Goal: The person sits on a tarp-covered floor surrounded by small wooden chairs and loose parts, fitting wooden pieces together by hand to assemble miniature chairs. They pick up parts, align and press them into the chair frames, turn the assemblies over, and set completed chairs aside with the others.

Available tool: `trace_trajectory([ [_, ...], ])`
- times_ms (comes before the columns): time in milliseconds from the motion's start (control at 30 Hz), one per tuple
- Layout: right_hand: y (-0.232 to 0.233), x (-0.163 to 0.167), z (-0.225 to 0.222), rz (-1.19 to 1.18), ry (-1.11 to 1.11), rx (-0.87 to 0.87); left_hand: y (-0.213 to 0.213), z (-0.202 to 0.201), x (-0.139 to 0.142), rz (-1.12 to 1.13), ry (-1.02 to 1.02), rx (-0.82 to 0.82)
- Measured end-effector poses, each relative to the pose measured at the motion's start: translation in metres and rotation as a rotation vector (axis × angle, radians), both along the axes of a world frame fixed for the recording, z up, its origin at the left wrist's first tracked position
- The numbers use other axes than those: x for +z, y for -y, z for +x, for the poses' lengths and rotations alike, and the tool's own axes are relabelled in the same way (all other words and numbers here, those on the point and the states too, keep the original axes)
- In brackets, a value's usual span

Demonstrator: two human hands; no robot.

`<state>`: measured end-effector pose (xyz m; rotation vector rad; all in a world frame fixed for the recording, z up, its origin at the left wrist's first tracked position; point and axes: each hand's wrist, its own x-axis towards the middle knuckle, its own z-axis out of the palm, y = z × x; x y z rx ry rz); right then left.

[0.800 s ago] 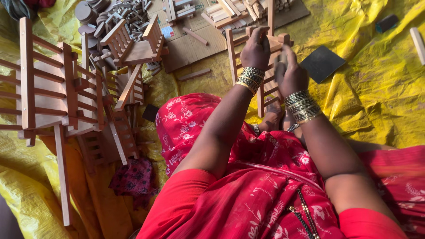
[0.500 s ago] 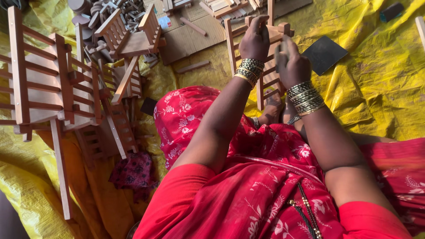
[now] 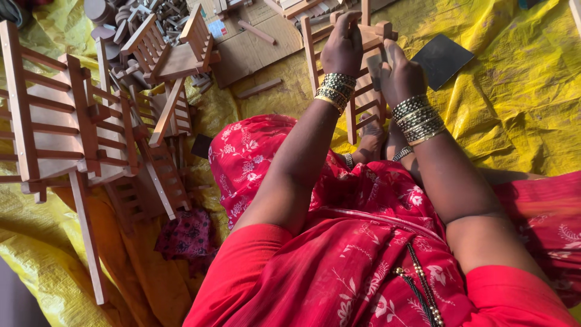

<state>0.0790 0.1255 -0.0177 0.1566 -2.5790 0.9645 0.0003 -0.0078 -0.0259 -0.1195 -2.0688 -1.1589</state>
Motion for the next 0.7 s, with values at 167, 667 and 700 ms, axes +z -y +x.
trace_trajectory([
  [167,-0.001,-0.012,-0.005,-0.361,-0.136,0.382,0.002,0.003,0.0,0.011,-0.023,-0.026],
  [667,-0.002,-0.011,-0.012,-0.516,-0.067,0.395,-0.002,0.001,0.001,0.015,-0.057,0.001],
  [700,-0.002,-0.009,-0.011,-0.366,0.017,0.253,-0.002,0.002,0.001,0.002,-0.025,0.001],
])
